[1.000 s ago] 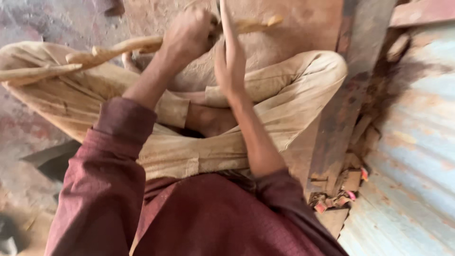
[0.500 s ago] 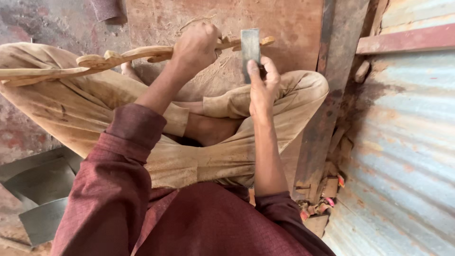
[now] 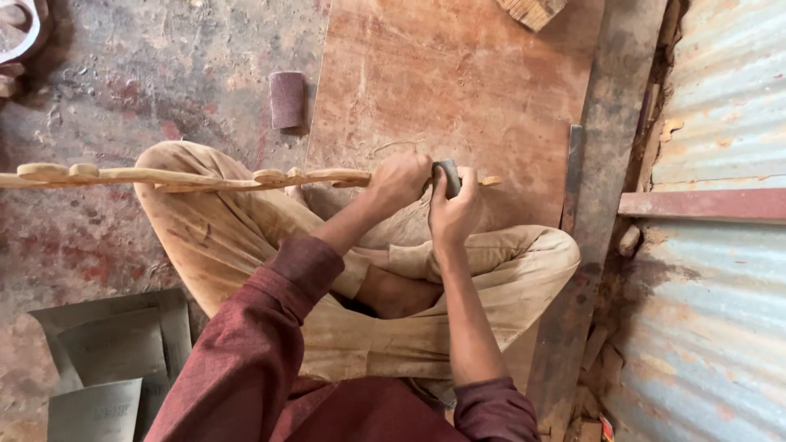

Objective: The person sits cross-legged on the floor and uses a small carving knife to shape a long, curved wooden piece. They hold the wood with one hand and carefully carve along its length, rotating it to work on different sides.

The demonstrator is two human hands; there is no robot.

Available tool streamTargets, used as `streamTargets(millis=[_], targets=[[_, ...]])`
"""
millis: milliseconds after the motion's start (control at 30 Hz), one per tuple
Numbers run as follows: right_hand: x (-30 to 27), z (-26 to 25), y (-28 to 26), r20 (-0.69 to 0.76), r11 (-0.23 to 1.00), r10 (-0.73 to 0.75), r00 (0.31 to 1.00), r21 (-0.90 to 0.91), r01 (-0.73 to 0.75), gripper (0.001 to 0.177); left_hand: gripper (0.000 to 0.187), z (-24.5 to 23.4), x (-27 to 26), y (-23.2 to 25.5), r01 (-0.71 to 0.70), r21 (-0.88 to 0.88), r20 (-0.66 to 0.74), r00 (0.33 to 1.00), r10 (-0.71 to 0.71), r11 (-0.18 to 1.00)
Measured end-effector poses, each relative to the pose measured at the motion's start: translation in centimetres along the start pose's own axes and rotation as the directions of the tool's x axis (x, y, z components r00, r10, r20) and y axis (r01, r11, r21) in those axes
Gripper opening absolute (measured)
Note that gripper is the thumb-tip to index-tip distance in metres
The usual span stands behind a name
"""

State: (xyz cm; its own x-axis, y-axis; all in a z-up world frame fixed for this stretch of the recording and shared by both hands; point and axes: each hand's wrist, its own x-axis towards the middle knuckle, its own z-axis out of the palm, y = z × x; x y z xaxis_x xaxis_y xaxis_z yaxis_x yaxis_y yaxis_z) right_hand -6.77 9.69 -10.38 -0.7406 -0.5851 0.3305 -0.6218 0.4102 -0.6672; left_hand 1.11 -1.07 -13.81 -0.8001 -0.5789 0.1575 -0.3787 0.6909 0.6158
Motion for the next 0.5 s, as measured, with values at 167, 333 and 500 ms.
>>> streamTargets(millis=[167, 333, 500], targets=[[0.4, -0.5, -2.5, -0.067, 0.995, -0.052, 0.996, -0.090, 0.046, 0.025, 0.014, -0.5, 0.0, 0.2, 0.066, -0.100, 0.012, 0.998, -0.065, 0.993], [1.9, 0.7, -1.6, -0.081, 0.998, 0.056, 0.995, 0.009, -0.056, 0.027, 0.027, -0.8, 0.7, -0.6, 0.035, -0.092, 0.025, 0.999, -0.033, 0.995], [1.8, 0.5, 1.3, 0.017, 0.987, 0.123, 0.992, 0.097, -0.124, 0.027, 0.060, 1.4, -1.0, 0.6, 0.022, -0.052, 0.017, 1.000, -0.021, 0.998]])
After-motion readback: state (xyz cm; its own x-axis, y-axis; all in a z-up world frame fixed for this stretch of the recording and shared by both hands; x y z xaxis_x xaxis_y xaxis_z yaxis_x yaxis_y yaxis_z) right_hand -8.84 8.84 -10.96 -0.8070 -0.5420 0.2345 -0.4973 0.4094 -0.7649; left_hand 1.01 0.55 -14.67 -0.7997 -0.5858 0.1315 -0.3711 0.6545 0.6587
